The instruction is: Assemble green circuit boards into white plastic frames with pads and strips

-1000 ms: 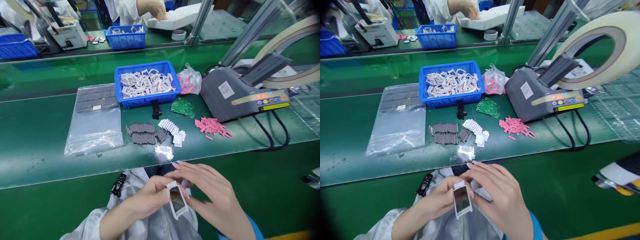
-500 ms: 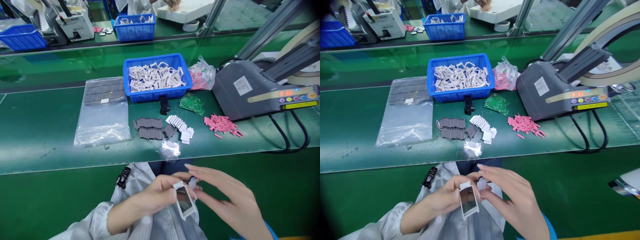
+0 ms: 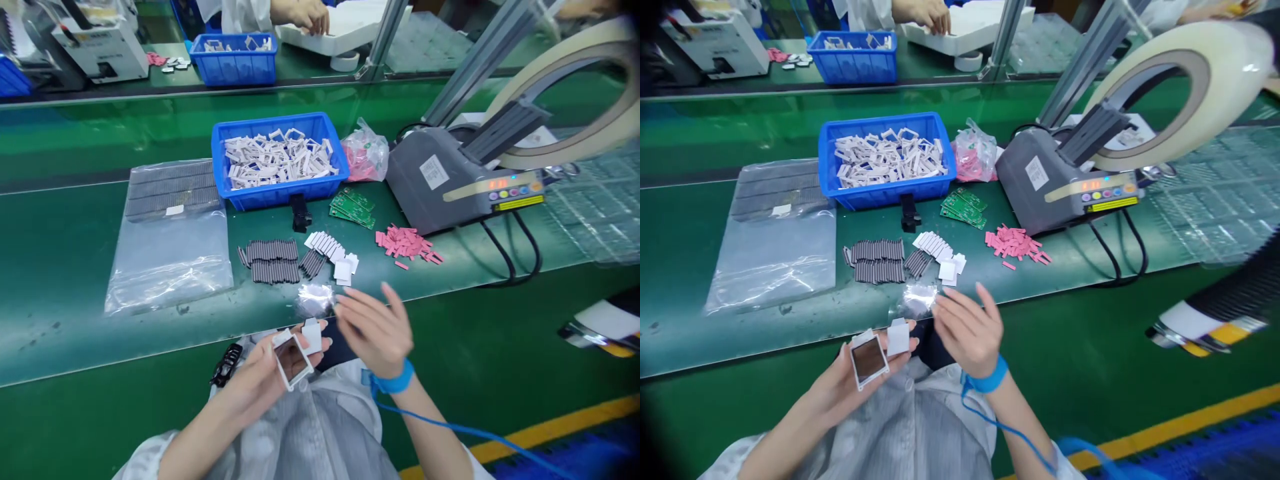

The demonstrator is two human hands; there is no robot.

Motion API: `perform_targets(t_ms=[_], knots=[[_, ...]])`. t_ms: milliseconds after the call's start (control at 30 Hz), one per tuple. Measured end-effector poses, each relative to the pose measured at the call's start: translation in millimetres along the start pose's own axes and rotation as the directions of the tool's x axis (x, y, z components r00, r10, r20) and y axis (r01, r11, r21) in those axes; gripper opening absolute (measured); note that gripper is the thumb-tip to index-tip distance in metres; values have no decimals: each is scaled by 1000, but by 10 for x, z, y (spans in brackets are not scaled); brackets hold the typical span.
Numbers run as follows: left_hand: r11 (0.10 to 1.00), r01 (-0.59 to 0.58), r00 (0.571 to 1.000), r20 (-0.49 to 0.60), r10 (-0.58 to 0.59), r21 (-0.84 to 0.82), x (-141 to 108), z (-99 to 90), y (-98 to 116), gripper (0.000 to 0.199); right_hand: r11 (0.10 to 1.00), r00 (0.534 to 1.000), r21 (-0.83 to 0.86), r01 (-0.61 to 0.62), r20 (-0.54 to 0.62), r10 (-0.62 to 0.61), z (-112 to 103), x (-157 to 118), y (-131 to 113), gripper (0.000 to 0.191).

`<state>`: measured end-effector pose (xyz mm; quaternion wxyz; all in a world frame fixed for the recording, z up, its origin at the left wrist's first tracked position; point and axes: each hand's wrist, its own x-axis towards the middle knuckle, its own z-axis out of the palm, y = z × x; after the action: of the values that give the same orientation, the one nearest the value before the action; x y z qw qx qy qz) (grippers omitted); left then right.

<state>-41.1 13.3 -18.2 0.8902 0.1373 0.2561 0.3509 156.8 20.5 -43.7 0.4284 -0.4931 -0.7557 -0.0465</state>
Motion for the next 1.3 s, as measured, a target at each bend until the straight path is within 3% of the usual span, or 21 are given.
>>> perform_targets(t_ms=[67, 133, 200, 233, 300, 367, 467, 567, 667, 733, 833, 900, 933, 967, 1033, 1067, 1300], knots=[[1000, 4, 999, 40, -4, 2, 2, -8, 26, 36, 1000, 999, 6, 19, 45, -19, 100, -56, -14, 11], [1000, 12, 997, 82, -13, 23, 28, 9, 34, 37, 999, 998, 35, -28, 64, 26, 57, -108, -83, 11], [999, 15, 992, 127, -21, 52, 84, 49, 19, 37, 950, 971, 206, -237, 76, 226, -100, -155, -186, 13], [998, 16, 988, 150, -26, 68, 122, 76, 1, 37, 854, 919, 341, -392, 106, 380, -195, -174, -241, 13], [996, 19, 981, 189, -35, 86, 216, 143, -56, 38, 482, 723, 605, -633, 241, 647, -365, -200, -336, 13], [995, 28, 974, 223, -49, 98, 322, 225, -132, 39, 90, 543, 738, -668, 402, 737, -467, -206, -389, 14], [990, 59, 960, 265, -92, 130, 484, 366, -233, 40, -290, 420, 756, -587, 590, 689, -509, -190, -375, 26], [974, 103, 943, 293, -161, 201, 620, 503, -285, 38, -465, 359, 697, -546, 696, 622, -535, -186, -306, 34], [946, 73, 920, 345, -187, 317, 725, 606, -322, 37, -515, 369, 697, -499, 708, 602, -599, -246, -264, 39], [927, 37, 898, 395, -196, 374, 792, 649, -365, 37, -498, 379, 734, -461, 671, 637, -656, -345, -237, 40], [944, 89, 897, 387, -214, 316, 917, 680, -482, 35, -438, 357, 805, -400, 577, 735, -778, -603, -94, 40], [954, 197, 905, 332, -266, 228, 1023, 683, -594, 33, -378, 277, 859, -345, 478, 833, -894, -827, 105, 37], [947, 251, 901, 311, -304, 199, 1081, 682, -660, 33, -335, 211, 890, -309, 407, 888, -959, -941, 228, 35], [935, 302, 890, 298, -346, 185, 1142, 680, -733, 34, -251, 57, 929, -272, 275, 960, -1023, -1048, 354, 35], [905, 383, 860, 286, -423, 187, 1270, 679, -893, 37, -215, -43, 938, -271, 211, 977, -1127, -1219, 579, 36], [894, 403, 849, 285, -445, 195, 1338, 682, -979, 38, -208, -72, 938, -277, 196, 978, -1160, -1277, 662, 37], [824, 509, 803, 207, -558, 249, 1866, 828, -1647, 29, -218, -56, 920, -325, 211, 976, -1137, -1387, 732, 37]])
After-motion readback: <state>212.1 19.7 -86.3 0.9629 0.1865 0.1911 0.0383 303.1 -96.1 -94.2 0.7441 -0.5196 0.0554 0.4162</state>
